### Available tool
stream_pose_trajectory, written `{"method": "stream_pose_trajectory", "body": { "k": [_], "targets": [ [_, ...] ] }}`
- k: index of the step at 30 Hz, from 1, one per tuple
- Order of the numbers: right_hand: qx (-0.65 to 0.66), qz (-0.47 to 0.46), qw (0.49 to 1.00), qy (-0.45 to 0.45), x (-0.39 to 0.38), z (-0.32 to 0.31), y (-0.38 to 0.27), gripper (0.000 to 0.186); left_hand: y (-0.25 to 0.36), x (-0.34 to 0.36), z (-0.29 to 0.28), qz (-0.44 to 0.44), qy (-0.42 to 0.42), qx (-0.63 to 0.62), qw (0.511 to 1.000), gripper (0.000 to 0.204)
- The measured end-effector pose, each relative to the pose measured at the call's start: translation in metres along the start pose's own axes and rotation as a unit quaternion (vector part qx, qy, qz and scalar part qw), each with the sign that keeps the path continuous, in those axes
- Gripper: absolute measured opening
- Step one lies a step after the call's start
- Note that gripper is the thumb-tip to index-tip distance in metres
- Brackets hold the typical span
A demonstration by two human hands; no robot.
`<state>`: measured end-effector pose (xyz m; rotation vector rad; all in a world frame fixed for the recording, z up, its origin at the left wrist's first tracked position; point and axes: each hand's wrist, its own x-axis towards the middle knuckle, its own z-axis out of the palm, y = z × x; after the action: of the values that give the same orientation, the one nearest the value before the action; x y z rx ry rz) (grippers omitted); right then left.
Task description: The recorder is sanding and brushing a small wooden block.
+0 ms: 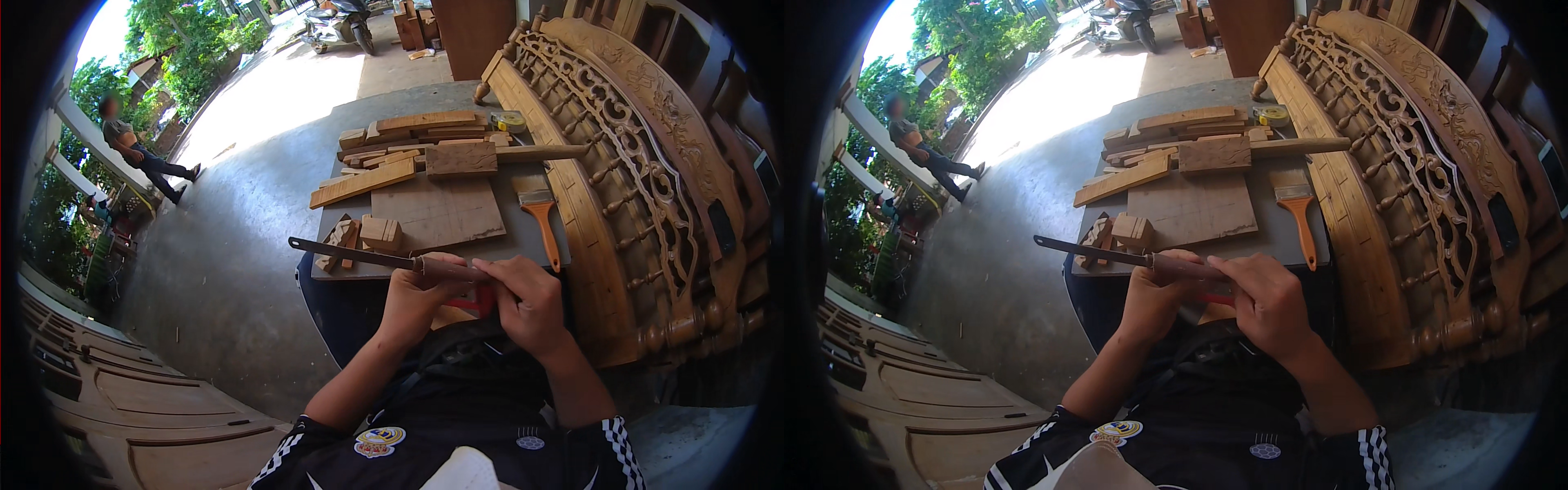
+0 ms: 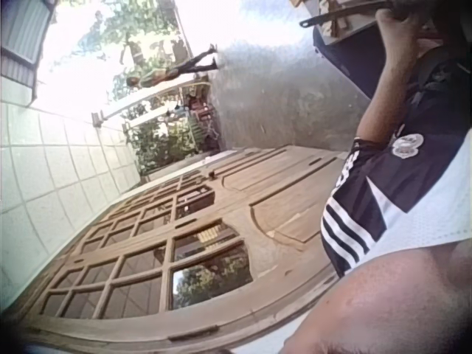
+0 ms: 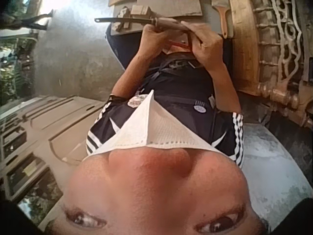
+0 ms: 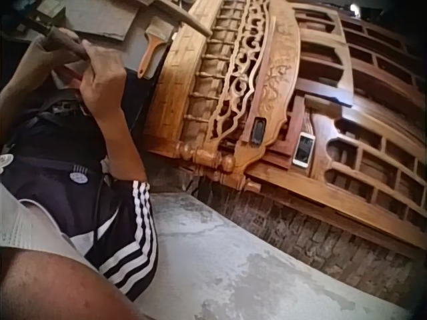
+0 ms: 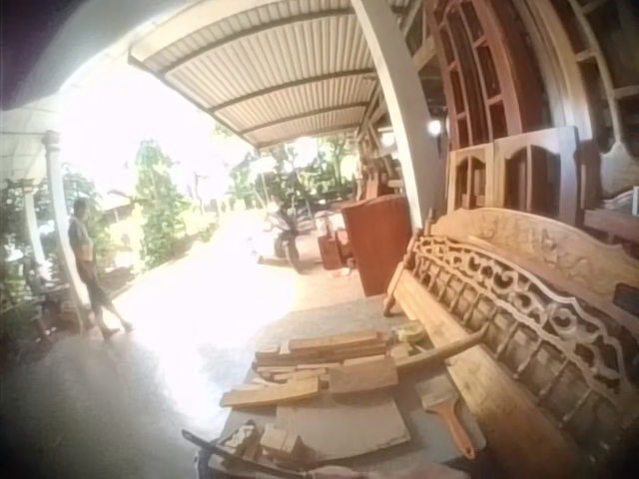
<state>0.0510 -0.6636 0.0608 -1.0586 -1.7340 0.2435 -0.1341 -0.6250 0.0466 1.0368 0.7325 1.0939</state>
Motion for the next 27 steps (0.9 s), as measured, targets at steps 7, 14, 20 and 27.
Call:
{"method": "stream_pose_trajectory", "body": {
  "k": [7, 14, 20, 27],
  "targets": [
    [0.083, 0.096, 0.992, -0.014, 0.001, -0.011, -0.002, 0.031, -0.001, 0.0, 0.004, 0.024, 0.003, 0.083, 0.996, 0.021],
    [0.157, 0.14, 0.977, 0.016, 0.001, -0.01, -0.001, 0.028, 0.001, -0.003, 0.013, 0.024, 0.007, 0.086, 0.996, 0.019],
    [-0.014, 0.0, 1.0, 0.022, -0.002, -0.002, -0.005, 0.035, -0.001, -0.002, 0.015, 0.053, 0.037, 0.089, 0.994, 0.025],
    [-0.064, -0.047, 0.997, -0.007, -0.005, 0.003, -0.008, 0.038, 0.005, -0.004, 0.015, 0.018, 0.044, 0.087, 0.995, 0.03]
  ]
}}
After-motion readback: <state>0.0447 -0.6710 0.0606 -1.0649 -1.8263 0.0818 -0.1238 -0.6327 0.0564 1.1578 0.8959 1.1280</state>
